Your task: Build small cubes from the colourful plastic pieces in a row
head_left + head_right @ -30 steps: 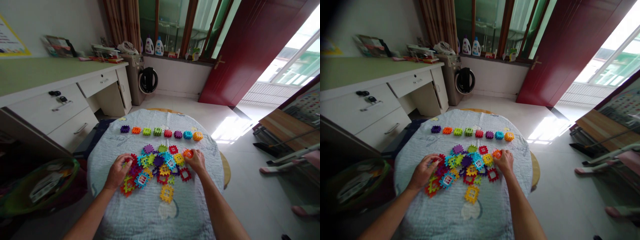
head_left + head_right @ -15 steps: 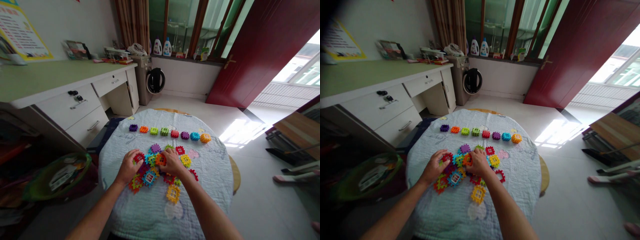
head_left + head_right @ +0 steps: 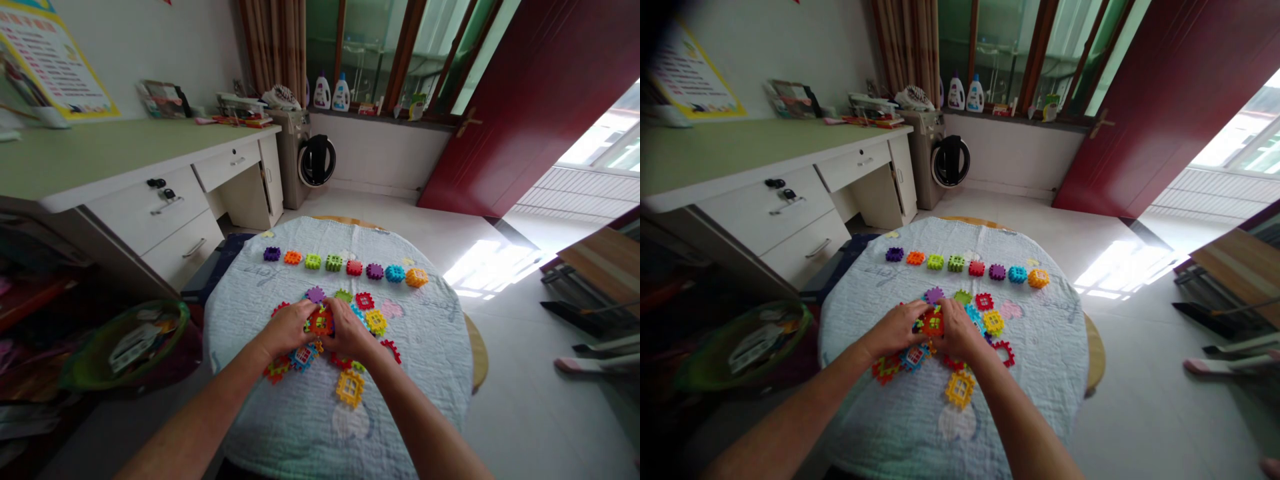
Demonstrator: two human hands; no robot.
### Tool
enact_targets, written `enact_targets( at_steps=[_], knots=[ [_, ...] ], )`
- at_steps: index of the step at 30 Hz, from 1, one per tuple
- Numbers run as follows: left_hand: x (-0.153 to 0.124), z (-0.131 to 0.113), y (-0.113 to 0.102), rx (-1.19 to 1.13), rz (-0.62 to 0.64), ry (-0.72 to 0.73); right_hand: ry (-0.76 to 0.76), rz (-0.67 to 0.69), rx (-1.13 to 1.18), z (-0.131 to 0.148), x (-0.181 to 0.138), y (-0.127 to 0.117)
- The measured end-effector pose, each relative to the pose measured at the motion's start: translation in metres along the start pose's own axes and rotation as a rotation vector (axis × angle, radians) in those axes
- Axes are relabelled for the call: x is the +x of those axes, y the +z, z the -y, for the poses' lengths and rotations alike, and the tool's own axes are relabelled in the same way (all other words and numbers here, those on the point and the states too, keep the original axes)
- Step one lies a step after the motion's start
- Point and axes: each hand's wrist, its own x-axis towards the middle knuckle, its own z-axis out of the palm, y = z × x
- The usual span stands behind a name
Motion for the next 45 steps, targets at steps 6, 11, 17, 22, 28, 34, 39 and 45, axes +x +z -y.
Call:
enact_targets(
  at_steps=[6,11,17,22,28,34,39,45],
  knots=[
    [0.002,-0.003,-0.001,-0.092,0.004,-0.027,0.037,-0.009,0.074,-0.001,-0.005,0.000],
    [0.003,-0.006,-0.004,-0.061,-0.033,-0.077,0.174,-0.053,0.045,-0.007,-0.011,0.009],
    [0.004,-0.013,-0.006,-0.010,0.007,-0.125,0.259,-0.001,0.033,0.003,-0.010,0.008],
    [0.007,-0.018,-0.003,0.052,0.032,-0.132,0.233,-0.030,0.062,-0.001,-0.009,0.012],
    [0.031,0.014,-0.009,0.118,-0.008,-0.169,0.258,-0.252,0.022,-0.068,-0.031,-0.017],
    [0.082,0.074,-0.042,0.324,-0.009,-0.259,0.548,-0.364,-0.407,-0.151,-0.077,-0.047],
    [0.120,0.108,-0.068,0.436,0.033,-0.294,0.617,-0.326,-0.582,-0.155,-0.090,-0.040],
    [0.151,0.132,-0.075,0.536,0.174,-0.331,0.626,-0.311,-0.625,-0.148,-0.086,-0.040]
  ],
)
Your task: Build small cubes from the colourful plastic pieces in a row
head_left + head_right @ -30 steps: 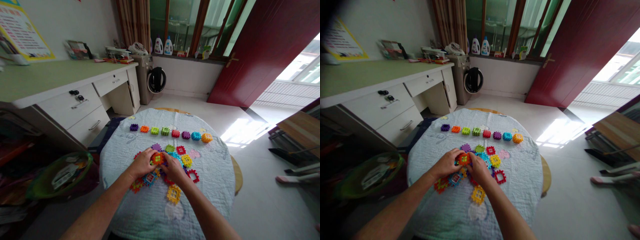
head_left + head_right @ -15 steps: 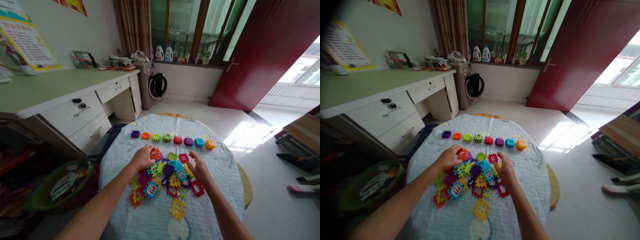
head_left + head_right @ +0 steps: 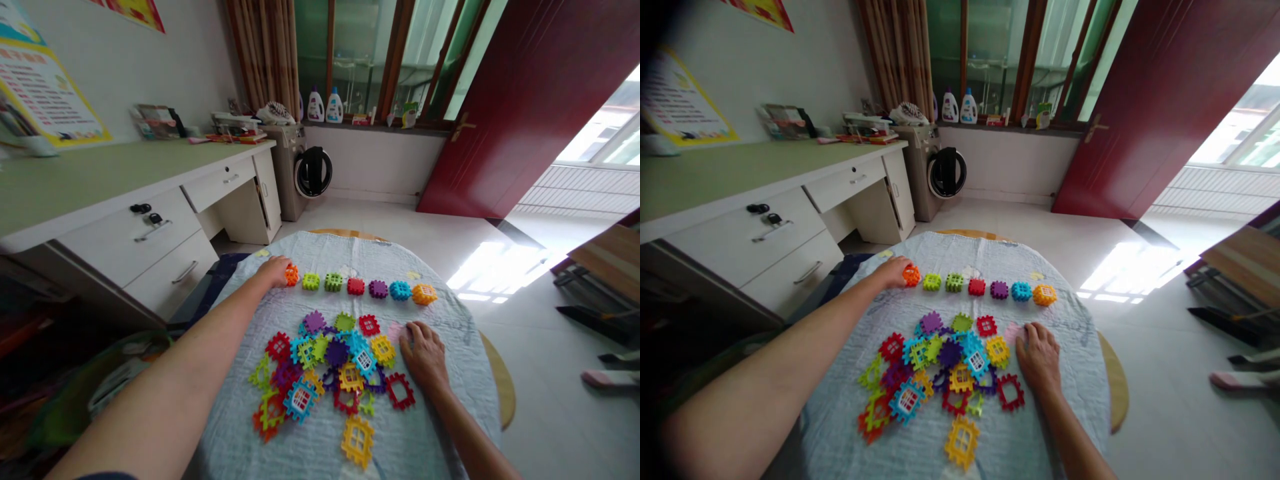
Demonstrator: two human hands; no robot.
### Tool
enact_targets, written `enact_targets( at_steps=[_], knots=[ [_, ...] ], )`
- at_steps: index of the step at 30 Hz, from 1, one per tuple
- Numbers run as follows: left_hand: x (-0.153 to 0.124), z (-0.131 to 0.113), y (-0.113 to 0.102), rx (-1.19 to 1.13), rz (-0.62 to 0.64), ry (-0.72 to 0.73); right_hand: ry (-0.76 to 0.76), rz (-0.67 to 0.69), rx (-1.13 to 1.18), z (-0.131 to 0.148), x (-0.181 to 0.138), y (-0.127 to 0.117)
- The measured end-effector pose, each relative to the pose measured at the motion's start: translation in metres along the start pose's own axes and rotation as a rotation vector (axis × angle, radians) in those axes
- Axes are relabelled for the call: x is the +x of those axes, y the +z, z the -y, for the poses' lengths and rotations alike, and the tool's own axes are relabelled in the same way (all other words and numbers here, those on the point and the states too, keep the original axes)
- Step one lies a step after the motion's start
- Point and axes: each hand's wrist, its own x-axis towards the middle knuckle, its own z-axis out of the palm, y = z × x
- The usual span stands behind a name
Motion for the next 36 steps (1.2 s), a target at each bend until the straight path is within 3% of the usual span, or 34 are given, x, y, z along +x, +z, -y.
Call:
enact_targets(
  at_steps=[12,36],
  knots=[
    [0.025,0.001,0.020,0.070,0.141,-0.074,0.004,0.002,-0.016,0.001,0.000,-0.001],
    [0.018,-0.007,0.020,0.038,0.073,0.033,0.016,0.013,0.000,0.000,0.000,-0.001]
  ],
)
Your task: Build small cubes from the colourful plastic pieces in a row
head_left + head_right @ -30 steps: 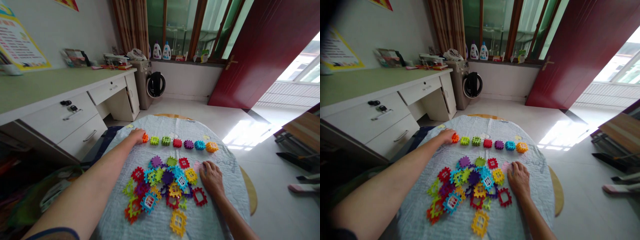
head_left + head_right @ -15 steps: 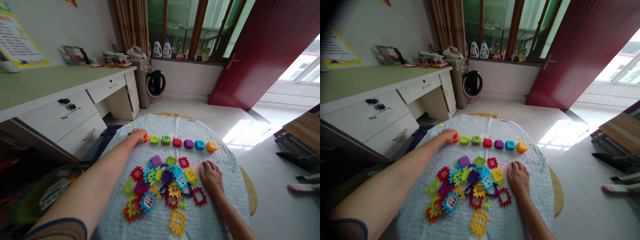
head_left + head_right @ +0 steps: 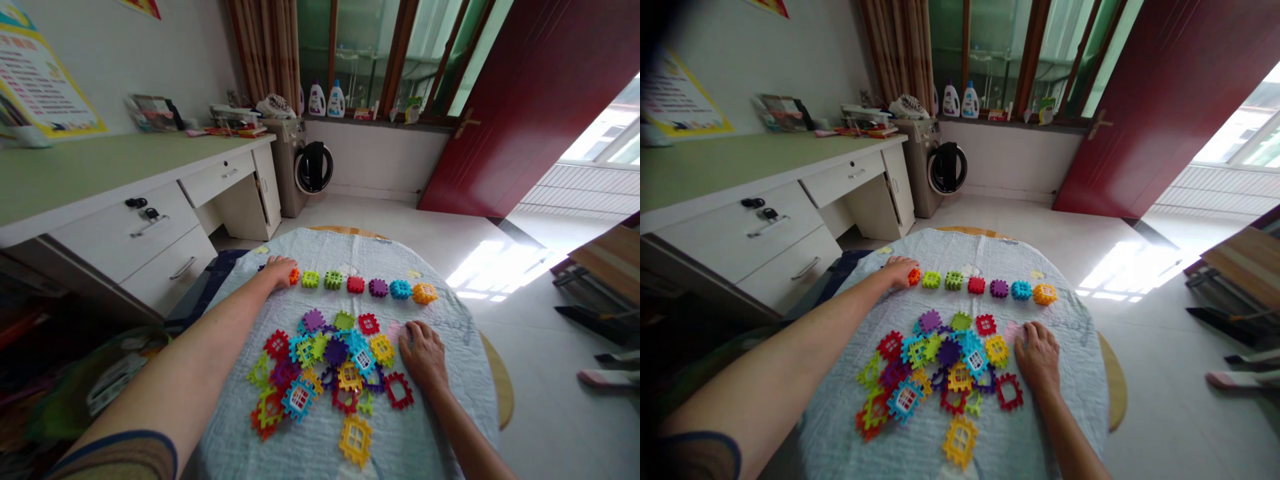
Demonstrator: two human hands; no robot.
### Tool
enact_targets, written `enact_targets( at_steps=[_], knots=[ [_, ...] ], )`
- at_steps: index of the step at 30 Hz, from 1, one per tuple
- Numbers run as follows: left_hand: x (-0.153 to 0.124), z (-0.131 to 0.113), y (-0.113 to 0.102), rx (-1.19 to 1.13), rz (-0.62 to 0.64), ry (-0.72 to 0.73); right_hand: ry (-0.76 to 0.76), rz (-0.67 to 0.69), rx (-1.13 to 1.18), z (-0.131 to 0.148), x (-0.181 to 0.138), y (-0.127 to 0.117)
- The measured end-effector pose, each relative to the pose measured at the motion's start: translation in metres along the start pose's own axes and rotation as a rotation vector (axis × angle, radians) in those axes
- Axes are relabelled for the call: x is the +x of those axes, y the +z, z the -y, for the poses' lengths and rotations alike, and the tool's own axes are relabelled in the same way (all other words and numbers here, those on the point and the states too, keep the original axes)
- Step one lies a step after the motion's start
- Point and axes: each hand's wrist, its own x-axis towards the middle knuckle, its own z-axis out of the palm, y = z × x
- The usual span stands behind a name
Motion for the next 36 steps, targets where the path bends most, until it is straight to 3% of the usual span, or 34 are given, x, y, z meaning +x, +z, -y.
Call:
enact_targets(
  at_steps=[5,9,14,17,21,29,33,36],
  knots=[
    [-0.026,-0.001,-0.015,-0.027,-0.100,0.023,0.011,0.012,0.000,0.001,0.001,-0.002],
    [-0.079,0.000,-0.015,-0.116,-0.202,0.120,0.008,0.016,-0.013,0.001,0.001,-0.003],
    [-0.155,-0.007,0.016,-0.323,-0.105,0.208,0.012,0.025,-0.032,0.003,0.001,-0.004],
    [-0.179,-0.016,0.036,-0.387,-0.055,0.222,0.019,0.033,-0.038,0.005,0.001,-0.006],
    [-0.184,-0.024,0.046,-0.444,-0.035,0.169,0.014,0.040,-0.038,0.006,0.000,-0.009],
    [-0.177,-0.022,0.040,-0.485,0.001,0.027,0.025,0.033,-0.048,0.009,-0.001,-0.012],
    [-0.177,-0.012,0.033,-0.621,-0.103,-0.031,0.025,0.024,-0.026,0.008,0.000,-0.010],
    [-0.174,-0.024,0.023,-0.834,-0.197,-0.084,0.030,0.022,-0.015,0.007,0.000,-0.009]
  ],
)
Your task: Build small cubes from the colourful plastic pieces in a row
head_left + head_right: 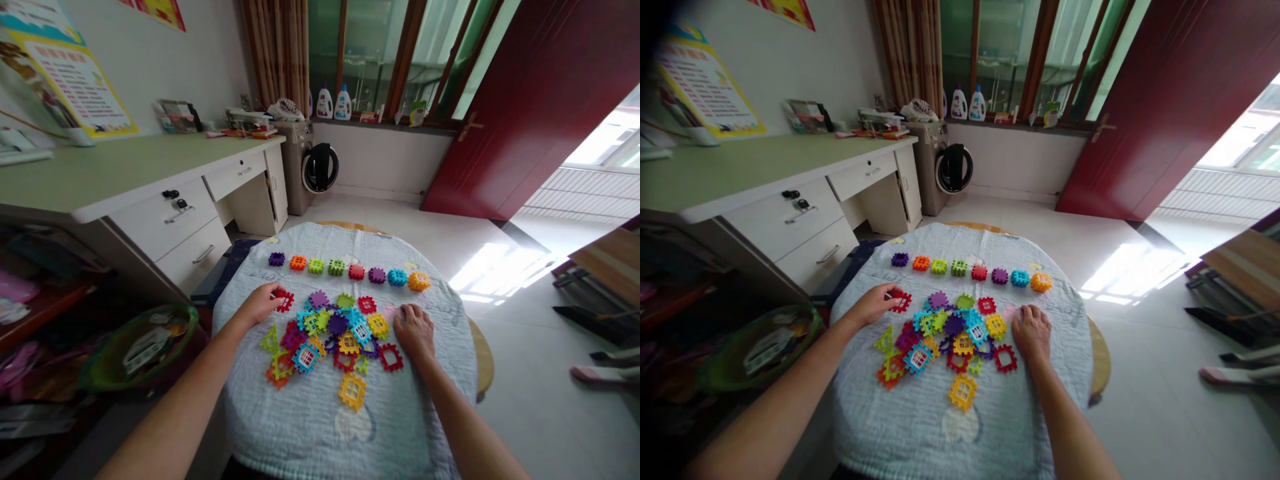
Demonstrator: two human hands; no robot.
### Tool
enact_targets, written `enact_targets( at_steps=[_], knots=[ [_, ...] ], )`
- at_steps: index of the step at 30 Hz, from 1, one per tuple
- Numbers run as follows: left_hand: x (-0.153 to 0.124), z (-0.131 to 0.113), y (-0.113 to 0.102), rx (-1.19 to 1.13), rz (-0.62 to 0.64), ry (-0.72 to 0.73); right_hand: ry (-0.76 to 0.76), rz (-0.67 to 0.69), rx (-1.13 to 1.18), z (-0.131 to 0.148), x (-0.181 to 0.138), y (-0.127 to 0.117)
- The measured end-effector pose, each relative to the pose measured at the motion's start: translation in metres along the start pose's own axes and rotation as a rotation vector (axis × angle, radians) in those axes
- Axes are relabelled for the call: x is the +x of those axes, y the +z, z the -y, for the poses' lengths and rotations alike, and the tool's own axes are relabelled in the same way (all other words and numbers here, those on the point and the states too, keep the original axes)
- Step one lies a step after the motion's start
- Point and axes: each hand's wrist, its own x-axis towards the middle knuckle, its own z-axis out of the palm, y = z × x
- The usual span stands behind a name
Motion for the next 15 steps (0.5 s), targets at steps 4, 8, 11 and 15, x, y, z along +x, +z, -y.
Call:
enact_targets(
  at_steps=[4,8,11,15],
  knots=[
    [-0.001,-0.042,0.033,-0.270,0.138,0.070,-0.001,0.000,0.005,0.000,0.000,0.000],
    [-0.005,-0.073,0.074,-0.255,0.343,0.183,0.004,0.000,0.012,0.001,-0.001,-0.002],
    [-0.005,-0.073,0.084,-0.150,0.165,0.234,0.005,0.007,0.022,0.002,-0.002,-0.002],
    [-0.003,-0.039,0.068,-0.021,-0.156,0.219,0.001,0.003,0.047,-0.003,-0.001,-0.001]
  ],
)
